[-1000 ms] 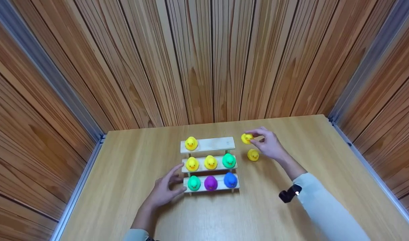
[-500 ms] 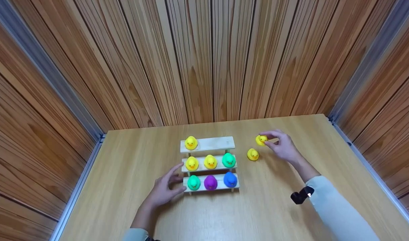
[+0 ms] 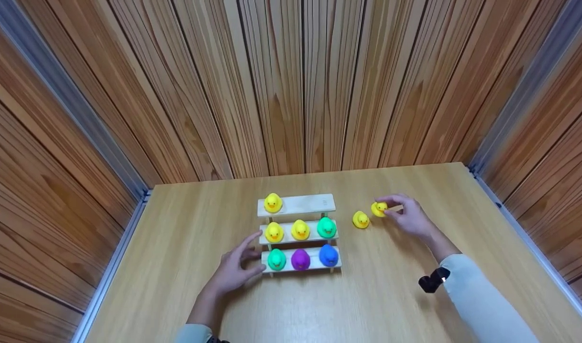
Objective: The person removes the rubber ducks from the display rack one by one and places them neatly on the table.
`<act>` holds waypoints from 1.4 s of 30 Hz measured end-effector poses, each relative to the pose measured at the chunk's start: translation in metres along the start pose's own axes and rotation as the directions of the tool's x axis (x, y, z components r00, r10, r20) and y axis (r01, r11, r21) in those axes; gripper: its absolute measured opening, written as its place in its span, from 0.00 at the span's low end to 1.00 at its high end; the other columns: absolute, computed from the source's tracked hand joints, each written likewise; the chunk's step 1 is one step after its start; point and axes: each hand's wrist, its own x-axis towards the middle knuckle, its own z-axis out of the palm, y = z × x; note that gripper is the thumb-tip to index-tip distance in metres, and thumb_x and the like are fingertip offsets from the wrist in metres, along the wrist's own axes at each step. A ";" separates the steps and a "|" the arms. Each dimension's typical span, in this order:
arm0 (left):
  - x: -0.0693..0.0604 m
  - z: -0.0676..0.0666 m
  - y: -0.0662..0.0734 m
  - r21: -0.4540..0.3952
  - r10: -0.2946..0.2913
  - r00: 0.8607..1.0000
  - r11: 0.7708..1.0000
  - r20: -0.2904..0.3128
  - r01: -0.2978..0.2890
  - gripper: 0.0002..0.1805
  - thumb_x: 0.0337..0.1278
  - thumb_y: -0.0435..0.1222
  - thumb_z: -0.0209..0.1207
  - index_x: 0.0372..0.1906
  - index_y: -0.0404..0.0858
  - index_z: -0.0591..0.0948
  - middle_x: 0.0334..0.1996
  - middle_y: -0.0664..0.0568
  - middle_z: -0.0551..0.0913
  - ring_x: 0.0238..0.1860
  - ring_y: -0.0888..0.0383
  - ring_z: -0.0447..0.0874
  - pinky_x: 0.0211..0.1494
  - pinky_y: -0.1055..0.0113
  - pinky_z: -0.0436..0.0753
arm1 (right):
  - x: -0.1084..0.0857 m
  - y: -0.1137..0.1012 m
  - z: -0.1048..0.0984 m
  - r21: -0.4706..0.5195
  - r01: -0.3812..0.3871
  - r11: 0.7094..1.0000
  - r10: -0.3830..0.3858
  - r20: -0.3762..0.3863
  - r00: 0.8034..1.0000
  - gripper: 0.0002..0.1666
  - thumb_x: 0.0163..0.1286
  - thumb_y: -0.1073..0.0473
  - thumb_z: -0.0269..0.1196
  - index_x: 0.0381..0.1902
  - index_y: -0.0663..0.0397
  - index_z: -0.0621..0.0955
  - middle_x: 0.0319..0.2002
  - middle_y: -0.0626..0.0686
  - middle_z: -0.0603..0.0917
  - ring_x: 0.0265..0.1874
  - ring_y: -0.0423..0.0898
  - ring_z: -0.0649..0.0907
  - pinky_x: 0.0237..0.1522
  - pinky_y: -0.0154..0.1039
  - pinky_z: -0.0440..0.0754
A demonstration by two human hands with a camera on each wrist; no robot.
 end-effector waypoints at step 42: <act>0.001 0.001 0.001 0.011 0.022 1.000 1.000 -0.016 -0.022 0.48 0.72 0.46 0.76 0.87 0.71 0.63 0.76 0.42 0.84 0.75 0.39 0.86 0.82 0.30 0.78 | 0.000 0.031 0.017 -0.002 0.014 1.000 -0.014 0.061 0.998 0.20 0.79 0.77 0.64 0.64 0.61 0.87 0.65 0.67 0.84 0.67 0.67 0.84 0.79 0.71 0.78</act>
